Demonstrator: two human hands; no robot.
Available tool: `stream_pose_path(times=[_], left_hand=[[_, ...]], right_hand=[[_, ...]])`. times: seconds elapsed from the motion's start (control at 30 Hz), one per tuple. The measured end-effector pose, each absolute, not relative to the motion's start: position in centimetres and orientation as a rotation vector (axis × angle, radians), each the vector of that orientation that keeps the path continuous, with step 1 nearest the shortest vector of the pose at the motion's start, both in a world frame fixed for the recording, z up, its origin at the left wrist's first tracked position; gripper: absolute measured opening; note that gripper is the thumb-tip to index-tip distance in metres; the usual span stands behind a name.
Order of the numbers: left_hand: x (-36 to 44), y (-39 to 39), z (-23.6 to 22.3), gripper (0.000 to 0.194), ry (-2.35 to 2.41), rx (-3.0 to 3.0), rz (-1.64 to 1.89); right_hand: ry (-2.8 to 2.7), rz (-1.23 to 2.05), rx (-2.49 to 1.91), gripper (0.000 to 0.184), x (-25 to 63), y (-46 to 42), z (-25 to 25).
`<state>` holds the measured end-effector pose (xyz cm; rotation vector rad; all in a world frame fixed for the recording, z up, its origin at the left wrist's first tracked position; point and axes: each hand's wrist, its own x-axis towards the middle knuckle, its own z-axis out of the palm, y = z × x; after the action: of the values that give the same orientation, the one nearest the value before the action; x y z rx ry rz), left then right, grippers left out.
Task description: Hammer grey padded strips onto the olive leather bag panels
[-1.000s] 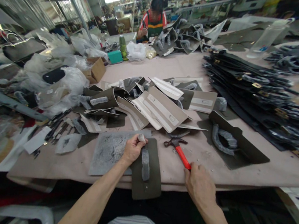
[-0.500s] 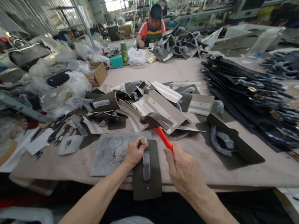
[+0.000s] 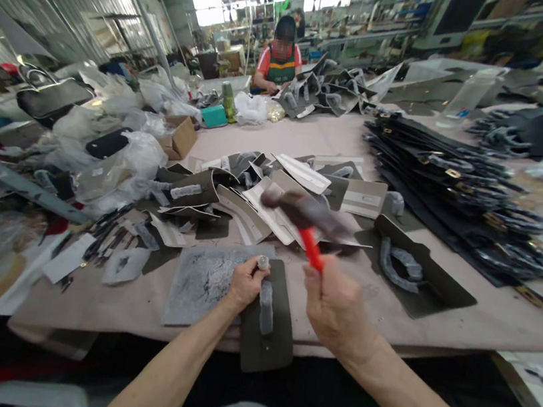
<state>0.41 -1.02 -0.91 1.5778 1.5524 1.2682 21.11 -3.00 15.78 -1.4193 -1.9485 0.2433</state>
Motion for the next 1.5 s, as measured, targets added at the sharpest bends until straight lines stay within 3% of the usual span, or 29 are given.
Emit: stream_pose_path(times=[0.13,0.37,0.43,0.53,0.63,0.87,0.93,1.07,1.17,1.33,1.5], left_hand=[[0.4,-1.0,-1.1,0.013,1.528,1.569,1.278],[0.4,-1.2,-0.6,0.017,1.494,1.61,1.278],[0.4,-1.2,-0.6,0.019,1.502,1.643,1.265],[0.3,-1.0,-0.7,0.023,1.534,1.693,1.313],[0.2,-0.8,-0.5,0.025,1.506,1.698,1.381],[0.1,-0.9,-0.6,0.024,1.47,1.587,1.344],[0.0,-0.8,-0.9,0.027,1.465,1.483,1.32],[0.0,-0.3,-0.6,0.038,1.333,1.172,1.307],[0.1,0.6,1.3,0.035,1.28,0.905,1.46],[-1.4,2.0,4.9,0.034,1.196,0.877,1.712],[-4.9,-0.4,2.7,0.025,1.378,1.031,1.598]], right_hand=[[-2.489,0.509,-1.718,0.028,22.2,-3.2,11.4],[-2.352,0.76,-1.918,0.032,25.6,-3.5,6.5],[-2.315,0.75,-1.992,0.034,26.3,-3.6,4.5],[-2.304,0.449,-2.086,0.034,26.0,-3.7,2.8],[-2.273,0.196,-1.859,0.029,24.0,-3.9,3.0],[-2.502,0.657,-0.962,0.064,17.5,-4.8,5.1],[-2.563,0.642,-0.961,0.064,16.8,-4.8,5.0],[-2.652,0.571,-1.003,0.044,16.5,-4.6,3.8],[-2.735,0.427,-1.062,0.036,16.2,-4.8,3.1],[-2.76,0.34,-1.026,0.035,15.8,-5.3,3.3],[-2.54,0.476,-0.986,0.037,15.9,-5.5,3.6]])
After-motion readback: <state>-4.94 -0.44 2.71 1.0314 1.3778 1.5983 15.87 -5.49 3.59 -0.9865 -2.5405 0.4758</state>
